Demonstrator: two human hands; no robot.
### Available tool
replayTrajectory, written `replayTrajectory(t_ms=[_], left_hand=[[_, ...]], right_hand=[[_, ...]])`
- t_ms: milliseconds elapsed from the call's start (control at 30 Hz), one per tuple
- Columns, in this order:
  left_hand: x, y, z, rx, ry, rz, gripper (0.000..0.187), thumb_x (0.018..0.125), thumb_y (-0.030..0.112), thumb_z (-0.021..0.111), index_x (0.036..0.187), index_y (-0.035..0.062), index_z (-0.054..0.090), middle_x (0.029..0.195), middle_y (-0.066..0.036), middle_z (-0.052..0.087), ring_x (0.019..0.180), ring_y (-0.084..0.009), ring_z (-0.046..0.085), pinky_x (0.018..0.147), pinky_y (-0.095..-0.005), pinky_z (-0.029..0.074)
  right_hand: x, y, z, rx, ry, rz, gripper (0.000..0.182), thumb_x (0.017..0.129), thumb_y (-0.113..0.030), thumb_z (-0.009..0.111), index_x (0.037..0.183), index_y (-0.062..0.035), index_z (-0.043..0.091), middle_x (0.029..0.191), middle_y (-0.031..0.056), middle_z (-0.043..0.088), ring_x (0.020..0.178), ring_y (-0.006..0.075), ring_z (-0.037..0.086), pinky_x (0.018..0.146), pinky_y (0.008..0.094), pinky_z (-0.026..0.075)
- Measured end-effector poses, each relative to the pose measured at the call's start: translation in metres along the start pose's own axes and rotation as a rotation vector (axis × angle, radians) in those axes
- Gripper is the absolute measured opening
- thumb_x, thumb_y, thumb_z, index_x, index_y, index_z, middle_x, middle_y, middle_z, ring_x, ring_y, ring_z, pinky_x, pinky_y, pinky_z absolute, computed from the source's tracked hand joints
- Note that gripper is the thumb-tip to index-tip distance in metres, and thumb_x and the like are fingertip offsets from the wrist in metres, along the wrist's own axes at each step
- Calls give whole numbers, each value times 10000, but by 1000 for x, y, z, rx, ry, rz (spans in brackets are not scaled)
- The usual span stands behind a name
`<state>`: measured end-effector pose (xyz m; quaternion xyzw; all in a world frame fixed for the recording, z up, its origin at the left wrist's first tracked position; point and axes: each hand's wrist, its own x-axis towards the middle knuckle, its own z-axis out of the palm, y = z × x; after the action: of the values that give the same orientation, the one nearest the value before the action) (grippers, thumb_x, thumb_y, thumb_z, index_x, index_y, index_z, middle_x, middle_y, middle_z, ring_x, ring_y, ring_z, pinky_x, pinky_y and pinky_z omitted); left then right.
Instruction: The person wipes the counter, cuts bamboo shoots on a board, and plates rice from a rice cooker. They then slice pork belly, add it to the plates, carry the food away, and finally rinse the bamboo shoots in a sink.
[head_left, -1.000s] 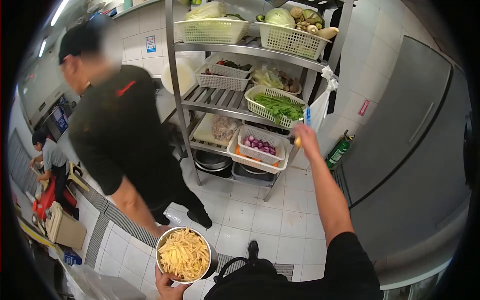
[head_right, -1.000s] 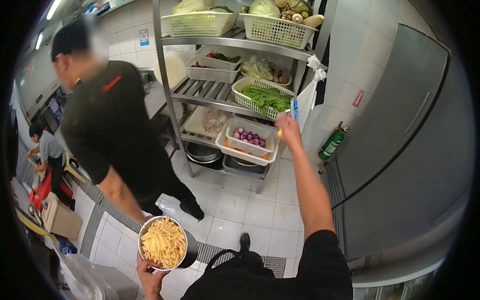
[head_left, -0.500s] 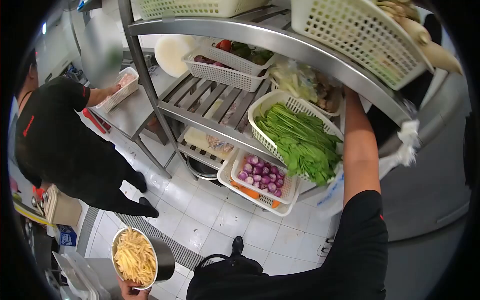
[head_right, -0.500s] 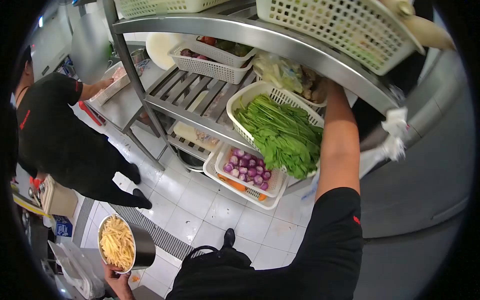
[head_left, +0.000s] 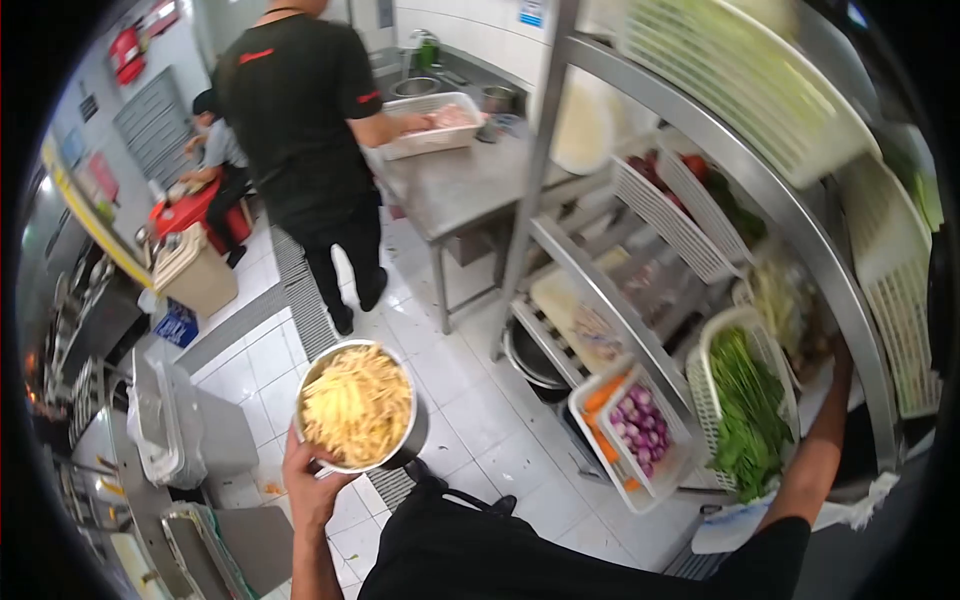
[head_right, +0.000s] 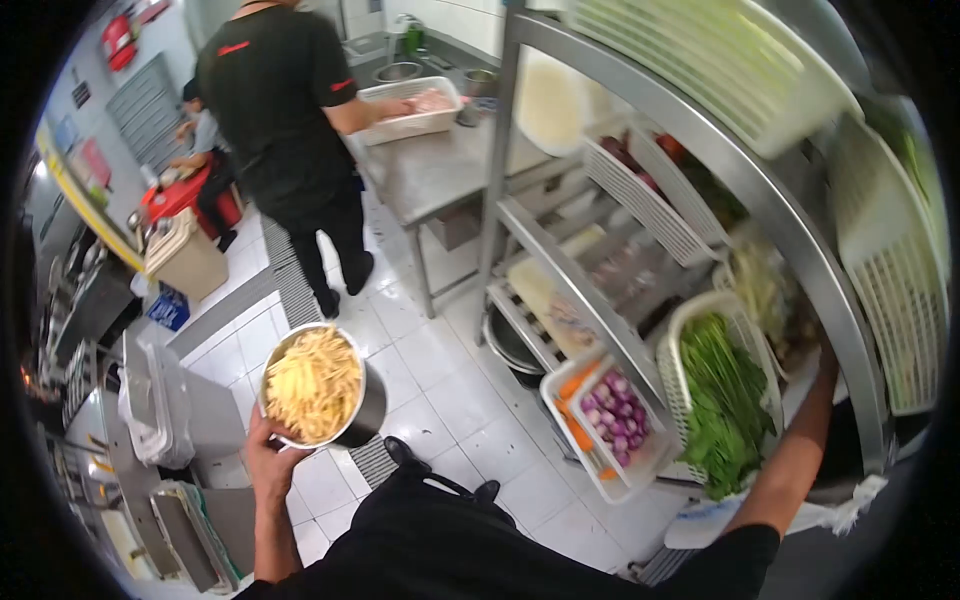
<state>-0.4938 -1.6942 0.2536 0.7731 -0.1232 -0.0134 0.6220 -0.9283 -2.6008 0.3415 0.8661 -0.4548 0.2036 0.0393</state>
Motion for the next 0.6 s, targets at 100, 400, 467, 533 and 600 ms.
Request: replayTrajectory(t_ms=[100, 400, 467, 533, 600], left_hand=[[41, -22, -28, -43, 6, 75, 336, 580, 23, 898, 779, 26, 627, 1438, -166, 474, 1239, -291, 586, 883, -343, 578], [195, -85, -86, 171, 18, 222, 346, 606, 83, 932, 774, 25, 635, 1502, -209, 422, 1345, -348, 507, 960, -385, 540], [237, -101, -98, 113, 55, 192, 363, 610, 125, 927, 763, 24, 614, 1459, -246, 461, 1321, -402, 507, 1054, -430, 445], [273, -117, -110, 96, 57, 176, 356, 611, 118, 923, 761, 28, 614, 1465, -242, 456, 1321, -399, 508, 1056, -428, 446], [308, -129, -122, 105, 79, 161, 356, 608, 115, 924, 759, 33, 613, 1466, -241, 455, 1330, -400, 501, 1061, -427, 443]], right_hand=[[-31, 4, -9, 185, -15, -41, 517, 1022, -301, 523, 1420, 29, 505, 1474, 191, 513, 1391, 285, 457, 1141, 374, 341], [-242, -469, 101, 1000, 104, 334, 363, 1024, -382, 565, 1050, -50, 710, 847, 17, 675, 702, 103, 596, 658, 251, 499], [-268, -582, 157, 1040, -105, 290, 281, 1013, -295, 596, 1091, -43, 695, 872, 26, 690, 746, 110, 632, 677, 253, 513], [-277, -700, 191, 1120, -312, 145, 214, 989, -150, 605, 1127, -11, 691, 1004, 73, 714, 918, 159, 669, 847, 302, 535], [-265, -815, 198, 929, -379, -205, 266, 948, -117, 625, 1182, -2, 678, 1125, 143, 698, 1041, 275, 667, 956, 355, 504]])
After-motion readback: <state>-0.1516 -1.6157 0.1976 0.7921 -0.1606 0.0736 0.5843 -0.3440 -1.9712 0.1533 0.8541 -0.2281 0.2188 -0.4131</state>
